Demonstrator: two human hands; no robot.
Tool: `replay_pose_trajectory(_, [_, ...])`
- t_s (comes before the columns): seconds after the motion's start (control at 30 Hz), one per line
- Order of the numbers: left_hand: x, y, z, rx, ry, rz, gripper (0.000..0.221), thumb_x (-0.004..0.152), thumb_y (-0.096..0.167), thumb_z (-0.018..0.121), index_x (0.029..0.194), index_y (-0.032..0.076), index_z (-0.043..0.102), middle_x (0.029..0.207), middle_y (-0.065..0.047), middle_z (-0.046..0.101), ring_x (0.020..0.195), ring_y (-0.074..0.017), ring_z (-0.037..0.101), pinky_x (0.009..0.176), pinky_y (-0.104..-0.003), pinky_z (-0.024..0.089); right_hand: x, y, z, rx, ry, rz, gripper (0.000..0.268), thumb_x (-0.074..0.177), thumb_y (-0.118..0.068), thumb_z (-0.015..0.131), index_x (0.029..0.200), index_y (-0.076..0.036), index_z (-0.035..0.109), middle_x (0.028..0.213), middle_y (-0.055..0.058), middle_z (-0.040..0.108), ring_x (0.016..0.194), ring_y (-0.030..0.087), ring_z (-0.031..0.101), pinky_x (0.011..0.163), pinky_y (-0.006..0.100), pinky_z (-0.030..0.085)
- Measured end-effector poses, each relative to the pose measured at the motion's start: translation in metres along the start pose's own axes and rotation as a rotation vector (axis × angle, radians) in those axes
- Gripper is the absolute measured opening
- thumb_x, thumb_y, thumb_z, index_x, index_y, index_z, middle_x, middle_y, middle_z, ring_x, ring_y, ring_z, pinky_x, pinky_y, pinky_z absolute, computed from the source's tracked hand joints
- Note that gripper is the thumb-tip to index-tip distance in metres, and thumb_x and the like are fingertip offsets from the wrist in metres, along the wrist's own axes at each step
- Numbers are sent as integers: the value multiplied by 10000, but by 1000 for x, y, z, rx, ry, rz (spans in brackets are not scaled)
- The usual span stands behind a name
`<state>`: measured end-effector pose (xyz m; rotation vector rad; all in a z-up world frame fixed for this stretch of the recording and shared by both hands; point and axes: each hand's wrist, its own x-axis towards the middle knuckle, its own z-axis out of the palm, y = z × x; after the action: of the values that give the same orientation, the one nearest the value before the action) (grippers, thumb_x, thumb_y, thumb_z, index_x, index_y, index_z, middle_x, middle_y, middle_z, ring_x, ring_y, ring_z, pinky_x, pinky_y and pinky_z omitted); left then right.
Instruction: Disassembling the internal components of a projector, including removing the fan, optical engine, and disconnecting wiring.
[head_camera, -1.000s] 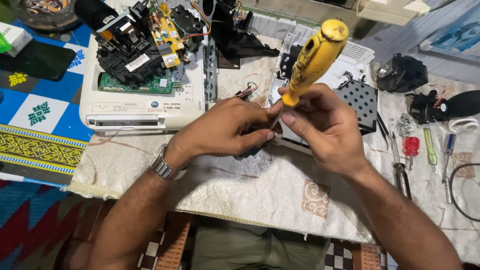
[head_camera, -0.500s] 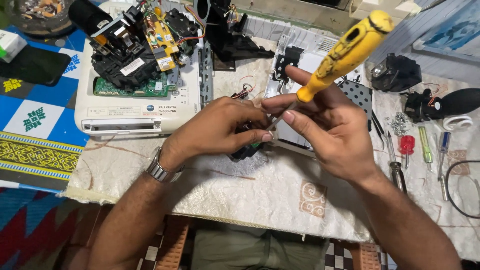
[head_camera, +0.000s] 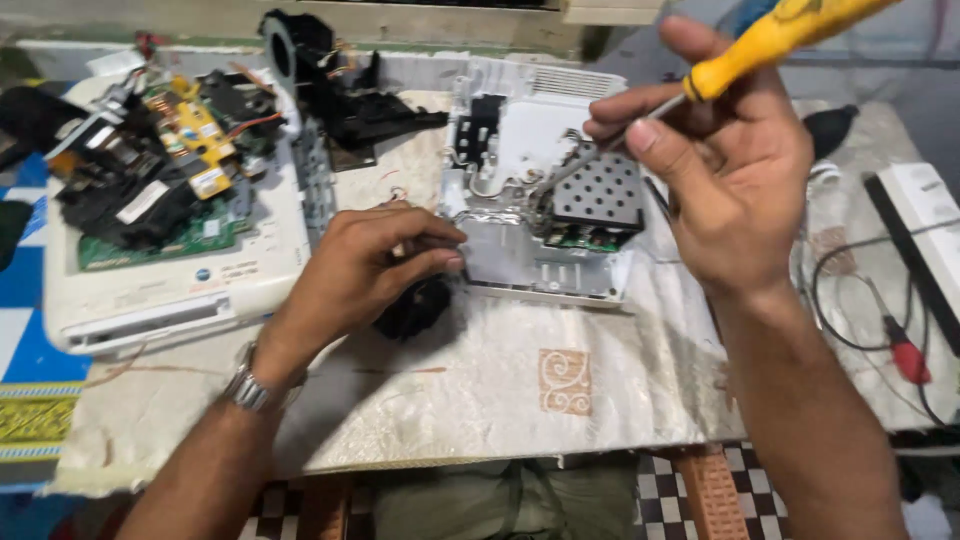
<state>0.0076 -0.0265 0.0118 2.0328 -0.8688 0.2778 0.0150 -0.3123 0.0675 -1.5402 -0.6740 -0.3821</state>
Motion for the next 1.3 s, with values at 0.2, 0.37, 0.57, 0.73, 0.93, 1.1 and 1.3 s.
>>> replay_pose_trajectory(0.2, [54, 22, 29, 174, -203, 126, 272, 903, 297, 768, 1067, 90, 704, 890, -63, 758, 755, -223, 711, 675, -378, 545, -2, 40, -80, -183, 306, -183, 290, 1143, -74, 635, 1395, -26, 500, 1130, 214, 679, 1056, 305, 725, 913, 402, 677])
replay_pose_trajectory(0.37, [139, 55, 99, 294, -426, 109, 178, 948, 278, 729, 1064, 145, 706, 860, -55, 744, 815, -225, 727, 700, -387, 598, -6, 69, -116, -329, 492, -196, 200, 1152, -101, 569, 1335, -28, 534, 975, 173, 678, 925, 242, 723, 772, 326, 635])
replay_pose_trajectory(0.57, [238, 38, 219, 610, -644, 117, 109, 958, 99, 617, 1017, 92, 708, 901, -104, 688, 819, -317, 707, 709, -483, 597, -15, 88, -140, -327, 591, -130, 242, 1126, -123, 576, 1339, -9, 565, 872, 144, 673, 693, 157, 596, 534, 242, 458])
replay_pose_trajectory(0.73, [280, -14, 299, 677, -605, 232, 293, 879, 97, 589, 1111, 220, 718, 1061, -56, 726, 912, -354, 718, 702, -525, 581, -22, 95, -151, -323, 611, -129, 218, 1120, -114, 586, 1307, -24, 519, 871, 165, 695, 708, 170, 637, 514, 242, 432])
replay_pose_trajectory(0.93, [285, 1, 303, 812, -815, 48, 162, 1005, 192, 592, 1138, 185, 684, 1152, -44, 725, 1040, -273, 706, 875, -443, 569, -22, 87, -149, -352, 623, -64, 201, 1099, -126, 594, 1274, -41, 547, 852, 137, 706, 561, 123, 524, 456, 222, 417])
replay_pose_trajectory(1.1, [268, 7, 266, 779, -665, 186, 229, 936, 105, 540, 1059, 173, 721, 885, -72, 720, 753, -322, 707, 645, -486, 578, -23, 81, -141, -335, 624, -17, 185, 1097, -73, 593, 1278, -49, 564, 788, 108, 678, 534, 94, 486, 424, 210, 319])
replay_pose_trajectory(1.3, [190, 38, 144, 687, -284, 403, 145, 780, -39, 606, 838, 94, 595, 760, -92, 656, 617, -362, 640, 477, -524, 506, -17, 79, -123, -53, 588, 330, 186, 1022, -313, 583, 1015, -127, 600, 730, 36, 573, 433, 92, 421, 396, 232, 239])
